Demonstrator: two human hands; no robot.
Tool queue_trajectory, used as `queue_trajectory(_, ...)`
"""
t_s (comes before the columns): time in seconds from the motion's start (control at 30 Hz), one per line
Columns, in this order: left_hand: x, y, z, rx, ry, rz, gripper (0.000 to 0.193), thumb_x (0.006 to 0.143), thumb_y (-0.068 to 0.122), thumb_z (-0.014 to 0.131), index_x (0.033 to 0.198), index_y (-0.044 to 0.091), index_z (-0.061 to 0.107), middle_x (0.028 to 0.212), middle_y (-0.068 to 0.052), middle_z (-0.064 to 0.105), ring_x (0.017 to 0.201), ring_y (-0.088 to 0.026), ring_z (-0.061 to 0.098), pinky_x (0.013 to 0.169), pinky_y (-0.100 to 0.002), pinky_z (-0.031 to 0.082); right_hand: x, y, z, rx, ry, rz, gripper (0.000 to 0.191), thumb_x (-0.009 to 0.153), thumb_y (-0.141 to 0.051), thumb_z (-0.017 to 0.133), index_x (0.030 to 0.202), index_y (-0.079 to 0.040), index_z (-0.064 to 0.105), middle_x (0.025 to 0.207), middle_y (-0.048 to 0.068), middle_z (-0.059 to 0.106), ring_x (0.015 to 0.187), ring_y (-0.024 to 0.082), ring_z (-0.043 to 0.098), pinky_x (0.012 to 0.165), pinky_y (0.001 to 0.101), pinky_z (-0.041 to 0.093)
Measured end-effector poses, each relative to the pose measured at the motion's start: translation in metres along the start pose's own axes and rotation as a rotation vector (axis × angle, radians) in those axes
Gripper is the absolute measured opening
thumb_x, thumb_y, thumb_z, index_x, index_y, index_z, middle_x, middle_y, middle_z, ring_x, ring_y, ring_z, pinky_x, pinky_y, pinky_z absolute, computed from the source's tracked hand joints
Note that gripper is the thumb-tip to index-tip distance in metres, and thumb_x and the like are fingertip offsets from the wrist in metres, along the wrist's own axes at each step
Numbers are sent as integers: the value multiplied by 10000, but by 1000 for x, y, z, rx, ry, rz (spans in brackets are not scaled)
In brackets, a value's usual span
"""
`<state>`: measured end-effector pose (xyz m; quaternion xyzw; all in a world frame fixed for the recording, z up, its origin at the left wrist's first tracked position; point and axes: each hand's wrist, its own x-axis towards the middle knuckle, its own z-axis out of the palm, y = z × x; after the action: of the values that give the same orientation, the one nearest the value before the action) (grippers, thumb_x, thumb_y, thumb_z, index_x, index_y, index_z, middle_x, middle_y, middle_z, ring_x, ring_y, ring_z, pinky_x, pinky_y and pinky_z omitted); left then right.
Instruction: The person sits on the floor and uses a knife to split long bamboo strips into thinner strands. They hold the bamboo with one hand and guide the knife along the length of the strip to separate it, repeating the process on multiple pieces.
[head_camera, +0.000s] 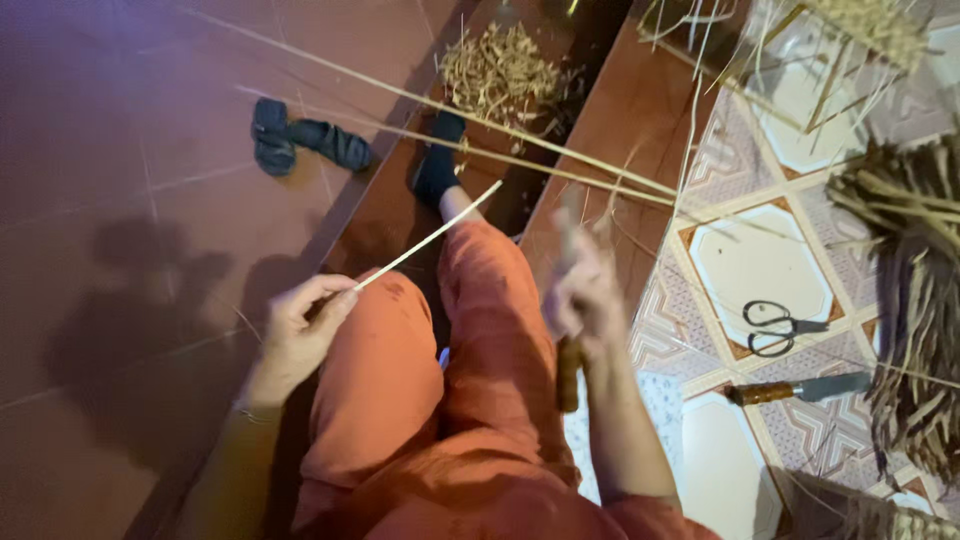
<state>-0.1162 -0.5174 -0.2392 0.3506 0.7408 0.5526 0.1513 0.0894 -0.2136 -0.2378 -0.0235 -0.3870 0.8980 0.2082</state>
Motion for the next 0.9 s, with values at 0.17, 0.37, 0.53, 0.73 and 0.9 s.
queue_trajectory(0.17,8,40,21,83,-21,145,90,938,34,703,1025,29,726,803,-45,626,688,-120,593,592,-245,464,-11,27,38,-90,23,278,640,902,-66,679,1480,14,417,664,136,663,385,161,523,321,282,388)
queue_trajectory(0.37,13,76,23,298,199,413,182,885,34,703,1067,16,703,948,-91,658,826,-215,639,704,-321,506,1,8,61,-184,81,199,591,938,-76,702,1459,119,502,683,142,637,419,164,515,384,270,396)
queue_trajectory(0.53,-12,62,47,246,265,435,131,996,187,680,1100,109,696,991,-72,690,915,-209,667,820,-337,543,15,0,62,-48,125,106,639,922,-131,683,1488,38,440,679,119,629,393,154,498,358,274,402)
queue_trajectory(0.73,-2,18,47,-1253,193,-250,347,1015,294,505,1256,92,651,1148,-171,736,992,-277,708,912,-428,541,10,18,71,-60,71,185,651,930,-137,675,1496,47,410,656,123,617,388,174,499,368,302,419)
queue_trajectory(0.9,18,-29,18,-1270,371,-76,153,1094,204,558,1146,66,598,1230,-213,671,1173,-335,682,1085,-515,536,10,40,56,-147,80,245,768,870,-107,657,1580,-52,371,651,96,635,365,134,478,337,250,368)
